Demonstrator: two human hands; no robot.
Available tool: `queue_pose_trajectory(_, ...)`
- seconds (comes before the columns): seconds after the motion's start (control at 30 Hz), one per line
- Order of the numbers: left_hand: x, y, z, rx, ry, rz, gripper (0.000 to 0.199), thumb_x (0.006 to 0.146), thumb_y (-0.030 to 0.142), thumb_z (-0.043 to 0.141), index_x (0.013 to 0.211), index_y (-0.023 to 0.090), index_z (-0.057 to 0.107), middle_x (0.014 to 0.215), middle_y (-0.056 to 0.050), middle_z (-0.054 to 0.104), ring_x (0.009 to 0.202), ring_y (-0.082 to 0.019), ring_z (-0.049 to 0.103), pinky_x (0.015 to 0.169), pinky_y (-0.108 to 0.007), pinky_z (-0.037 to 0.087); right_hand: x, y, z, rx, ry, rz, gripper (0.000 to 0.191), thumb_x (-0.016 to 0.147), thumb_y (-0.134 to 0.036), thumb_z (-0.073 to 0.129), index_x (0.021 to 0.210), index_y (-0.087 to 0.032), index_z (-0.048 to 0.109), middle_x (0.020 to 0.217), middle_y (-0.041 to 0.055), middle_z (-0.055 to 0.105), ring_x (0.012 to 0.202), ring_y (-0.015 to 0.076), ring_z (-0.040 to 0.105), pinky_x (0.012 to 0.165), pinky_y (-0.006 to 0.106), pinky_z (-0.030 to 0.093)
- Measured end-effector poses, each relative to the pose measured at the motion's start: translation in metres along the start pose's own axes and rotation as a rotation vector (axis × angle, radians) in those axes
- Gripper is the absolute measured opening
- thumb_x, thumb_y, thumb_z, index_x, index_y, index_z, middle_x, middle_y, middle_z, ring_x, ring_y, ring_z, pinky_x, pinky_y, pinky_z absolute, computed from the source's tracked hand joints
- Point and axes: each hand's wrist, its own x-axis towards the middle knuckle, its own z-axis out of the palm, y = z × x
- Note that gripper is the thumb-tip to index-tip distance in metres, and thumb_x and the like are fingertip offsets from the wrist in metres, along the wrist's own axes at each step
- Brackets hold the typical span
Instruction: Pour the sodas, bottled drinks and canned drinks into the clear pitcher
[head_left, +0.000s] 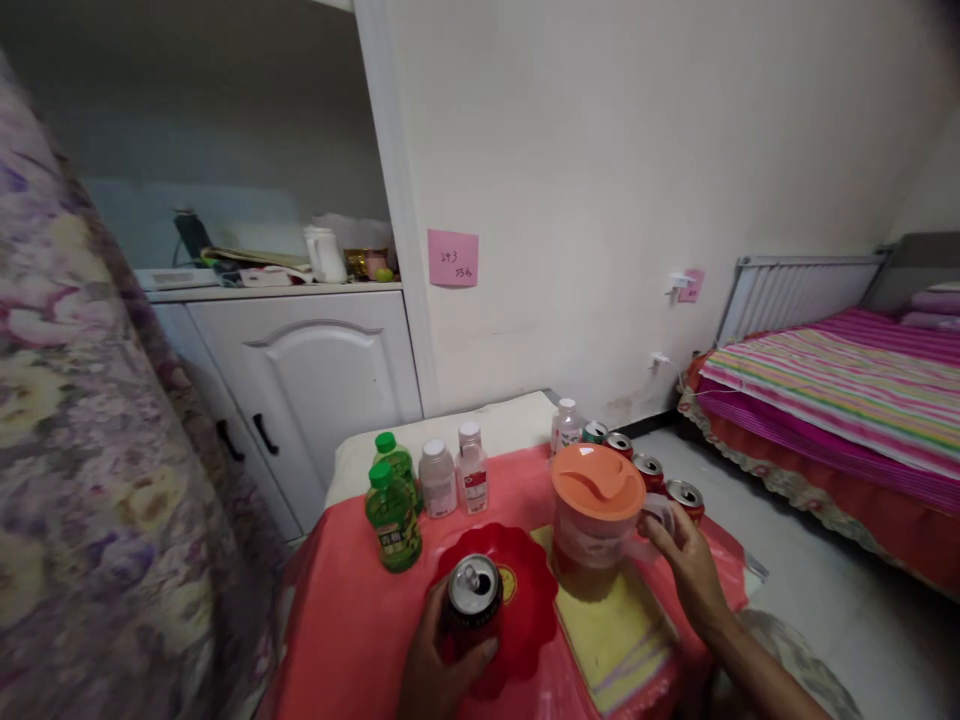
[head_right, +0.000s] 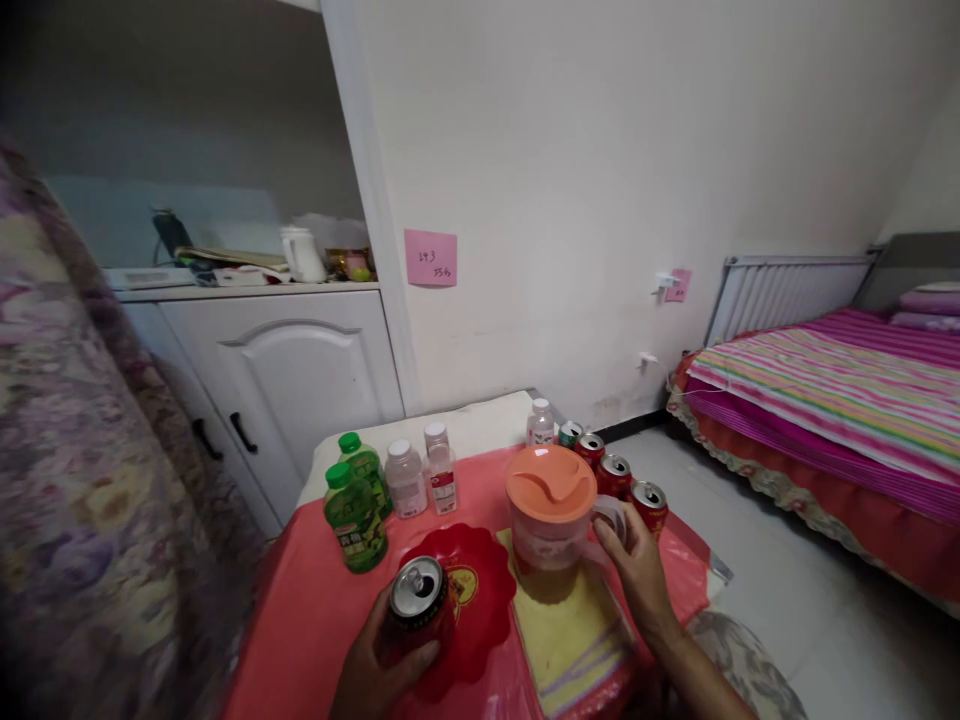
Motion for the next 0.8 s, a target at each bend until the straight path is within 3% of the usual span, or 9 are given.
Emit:
queue_pose_trajectory(0.1,0.002,0.000,0.001,0.008,0.004,-0.024,0.084,0.056,0.041,0.088,0.129,0.012,0.058,0.134,-0.023,0.066,0.129,-0.044,0.057,0.110,-0.057,0.044,-0.011,-0.002,-0.009,-0.079,-0.017,0.005,0.053,0.080,-0.052,0.071,0.123,-0.023,0.060,0.124,0.0102,0.068,0.115,0.0301,0.062,0.099,0.042,0.049)
queue_pose_trajectory(0.17,0.003,0.001,0.003,0.006,0.011,-0.031,0.087,0.053,0.043,0.089,0.128,0.011,0.058,0.133,-0.024,0.067,0.127,-0.045,0.058,0.109,-0.058,0.045,-0.022,-0.003,-0.018,-0.138,0.035,-0.014,0.058,0.080,-0.053,0.069,0.129,-0.024,0.055,0.134,0.0125,0.062,0.121,0.0317,0.059,0.105,0.047,0.046)
queue_pose_trajectory(0.27,0.003,0.001,0.005,-0.018,0.024,-0.037,0.087,0.049,0.043,0.090,0.125,0.012,0.060,0.130,-0.023,0.069,0.125,-0.046,0.059,0.107,-0.058,0.047,-0.046,-0.005,-0.033,-0.206,0.135,-0.097,0.049,0.085,-0.050,0.064,0.126,-0.024,0.057,0.131,0.0135,0.061,0.116,0.0309,0.061,0.102,0.049,0.048)
queue_pose_trajectory(0.37,0.002,0.002,0.007,-0.030,0.032,-0.042,0.085,0.047,0.043,0.091,0.122,0.015,0.063,0.126,-0.021,0.072,0.124,-0.046,0.061,0.105,-0.055,0.050,-0.073,-0.012,-0.034,-0.254,0.037,-0.195,0.032,0.090,-0.041,0.061,0.118,-0.026,0.063,0.121,0.0116,0.066,0.113,0.0277,0.063,0.097,0.041,0.052)
queue_pose_trajectory(0.47,0.000,0.003,0.010,-0.021,0.011,-0.036,0.086,0.046,0.044,0.092,0.123,0.017,0.064,0.128,-0.019,0.071,0.124,-0.044,0.061,0.106,-0.052,0.050,-0.093,-0.022,-0.008,-0.252,-0.255,-0.246,0.025,0.086,-0.034,0.065,0.109,-0.026,0.069,0.111,0.0096,0.072,0.108,0.0266,0.067,0.094,0.037,0.055)
queue_pose_trajectory(0.57,-0.002,0.004,0.013,-0.015,-0.038,-0.013,0.084,0.048,0.045,0.092,0.122,0.016,0.064,0.130,-0.021,0.070,0.125,-0.043,0.060,0.108,-0.053,0.048,-0.099,-0.033,0.036,-0.210,-0.514,-0.165,0.048,0.074,-0.030,0.074,0.120,-0.022,0.066,0.122,0.0125,0.069,0.112,0.0304,0.065,0.097,0.042,0.053)
queue_pose_trajectory(0.67,-0.003,0.004,0.014,-0.008,-0.048,0.002,0.083,0.045,0.046,0.093,0.118,0.016,0.068,0.128,-0.020,0.071,0.126,-0.045,0.059,0.109,-0.055,0.047,-0.098,-0.043,0.077,-0.150,-0.567,-0.055,0.073,0.066,-0.028,0.083,0.134,-0.023,0.058,0.136,0.0139,0.062,0.126,0.0335,0.058,0.109,0.048,0.044)
queue_pose_trajectory(0.8,-0.002,0.001,0.012,-0.026,-0.061,0.015,0.086,0.037,0.047,0.095,0.116,0.021,0.071,0.126,-0.017,0.073,0.125,-0.047,0.060,0.107,-0.058,0.048,-0.096,-0.049,0.106,-0.100,-0.559,0.001,0.084,0.055,-0.022,0.090,0.132,-0.024,0.058,0.134,0.0119,0.064,0.126,0.0339,0.057,0.111,0.049,0.041)
